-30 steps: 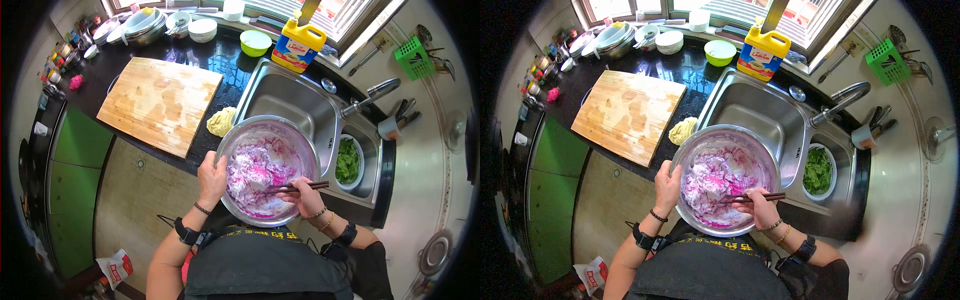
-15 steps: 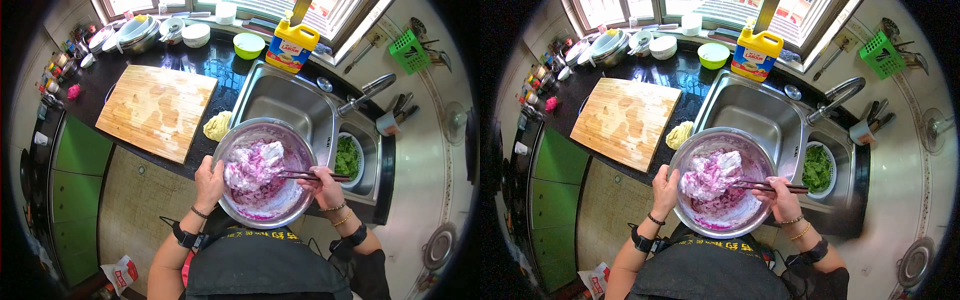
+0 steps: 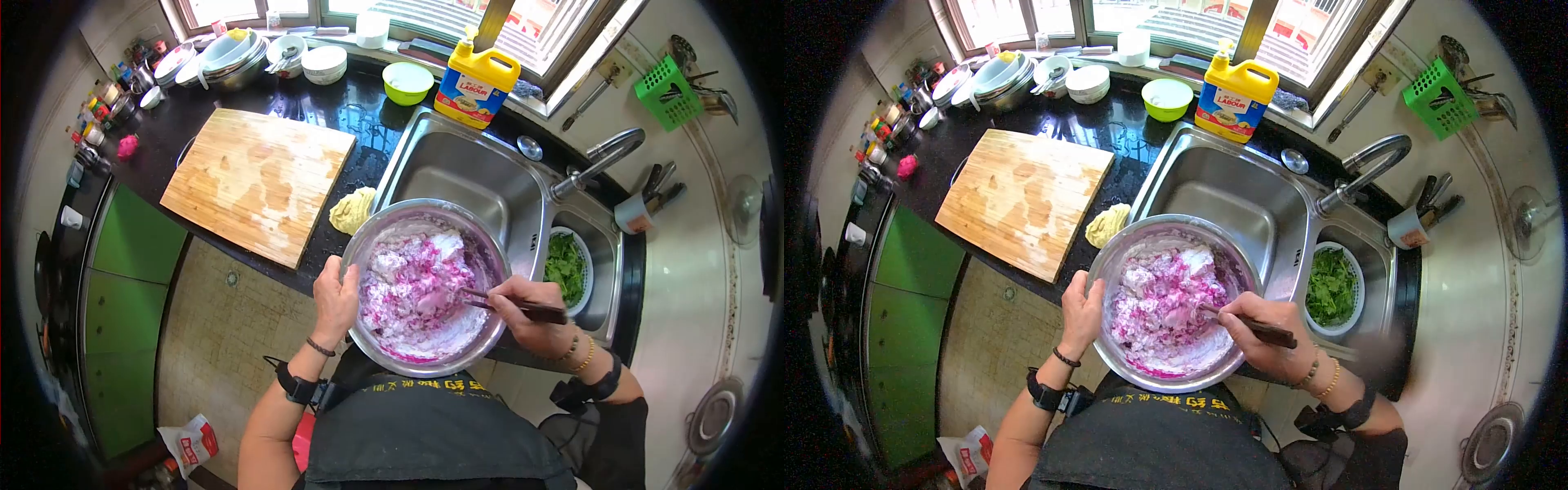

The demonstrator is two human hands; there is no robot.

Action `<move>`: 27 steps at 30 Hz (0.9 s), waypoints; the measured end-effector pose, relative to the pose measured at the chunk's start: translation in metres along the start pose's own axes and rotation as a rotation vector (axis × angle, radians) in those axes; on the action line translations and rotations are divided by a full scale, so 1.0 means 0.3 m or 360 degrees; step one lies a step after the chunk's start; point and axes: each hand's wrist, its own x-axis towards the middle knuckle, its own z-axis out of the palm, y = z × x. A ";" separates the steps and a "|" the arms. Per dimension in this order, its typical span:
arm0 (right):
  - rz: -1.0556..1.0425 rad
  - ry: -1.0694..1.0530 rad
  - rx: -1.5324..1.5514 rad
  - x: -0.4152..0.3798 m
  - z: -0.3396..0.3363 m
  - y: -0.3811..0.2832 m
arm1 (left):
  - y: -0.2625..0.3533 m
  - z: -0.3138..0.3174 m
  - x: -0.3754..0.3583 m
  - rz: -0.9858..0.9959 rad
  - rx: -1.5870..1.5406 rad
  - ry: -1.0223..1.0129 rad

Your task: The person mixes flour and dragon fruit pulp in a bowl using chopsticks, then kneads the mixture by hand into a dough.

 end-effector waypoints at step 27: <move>-0.0678 -0.0084 -0.0299 -0.115 0.149 0.118 | 0.023 0.005 -0.022 -0.0050 0.0009 0.0088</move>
